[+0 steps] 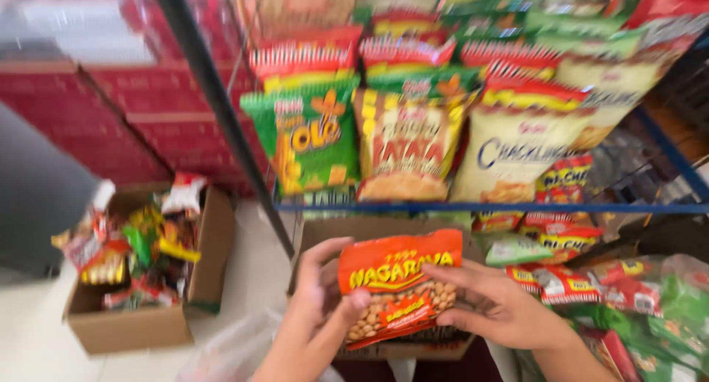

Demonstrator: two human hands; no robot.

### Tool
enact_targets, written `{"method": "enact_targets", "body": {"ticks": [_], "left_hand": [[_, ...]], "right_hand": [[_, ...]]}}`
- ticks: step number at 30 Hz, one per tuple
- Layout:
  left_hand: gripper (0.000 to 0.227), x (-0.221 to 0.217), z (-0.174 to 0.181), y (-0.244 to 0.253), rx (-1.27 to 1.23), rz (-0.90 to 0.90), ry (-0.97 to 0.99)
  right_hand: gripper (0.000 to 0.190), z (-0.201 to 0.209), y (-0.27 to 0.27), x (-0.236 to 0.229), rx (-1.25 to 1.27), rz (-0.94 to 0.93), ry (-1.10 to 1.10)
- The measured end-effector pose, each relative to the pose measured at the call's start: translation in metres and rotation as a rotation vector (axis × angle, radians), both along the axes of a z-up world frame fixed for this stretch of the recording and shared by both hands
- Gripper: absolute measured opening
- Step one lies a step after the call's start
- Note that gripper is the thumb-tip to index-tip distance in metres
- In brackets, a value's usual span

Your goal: Restocking and organizing snack bags on a grocery store shelf.

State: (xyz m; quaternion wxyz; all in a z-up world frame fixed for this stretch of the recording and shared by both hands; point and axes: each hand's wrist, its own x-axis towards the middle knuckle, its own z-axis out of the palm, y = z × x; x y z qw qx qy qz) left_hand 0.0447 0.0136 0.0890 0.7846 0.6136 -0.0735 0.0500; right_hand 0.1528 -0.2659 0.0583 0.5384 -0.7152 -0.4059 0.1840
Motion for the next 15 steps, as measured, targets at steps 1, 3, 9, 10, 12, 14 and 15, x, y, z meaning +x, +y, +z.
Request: {"method": "enact_targets", "body": {"ticks": [1, 3, 9, 10, 12, 14, 15], "left_hand": [[0.047, 0.003, -0.013, 0.004, 0.014, -0.010, -0.025], [0.062, 0.009, -0.039, 0.015, -0.006, 0.038, -0.198], [0.022, 0.041, 0.010, 0.030, 0.287, 0.351, -0.289], [0.022, 0.050, 0.021, 0.033, 0.289, 0.355, -0.295], [0.020, 0.069, 0.044, 0.038, 0.337, 0.449, -0.344], [0.020, 0.092, 0.068, 0.047, 0.389, 0.463, -0.462], [0.020, 0.103, 0.080, 0.051, 0.438, 0.475, -0.576]], "right_hand": [[0.064, 0.008, 0.001, 0.005, 0.014, -0.010, -0.025], [0.071, 0.020, 0.003, 0.014, 0.047, -0.144, 0.121], [0.073, 0.079, 0.036, 0.051, 0.077, -0.166, -0.220], [0.073, 0.098, 0.046, 0.057, 0.081, -0.163, -0.226], [0.078, 0.135, 0.067, 0.067, -0.137, -0.225, -0.425], [0.078, 0.155, 0.080, 0.092, -0.079, -0.198, -0.461], [0.078, 0.165, 0.086, 0.105, -0.024, -0.171, -0.493]]}}
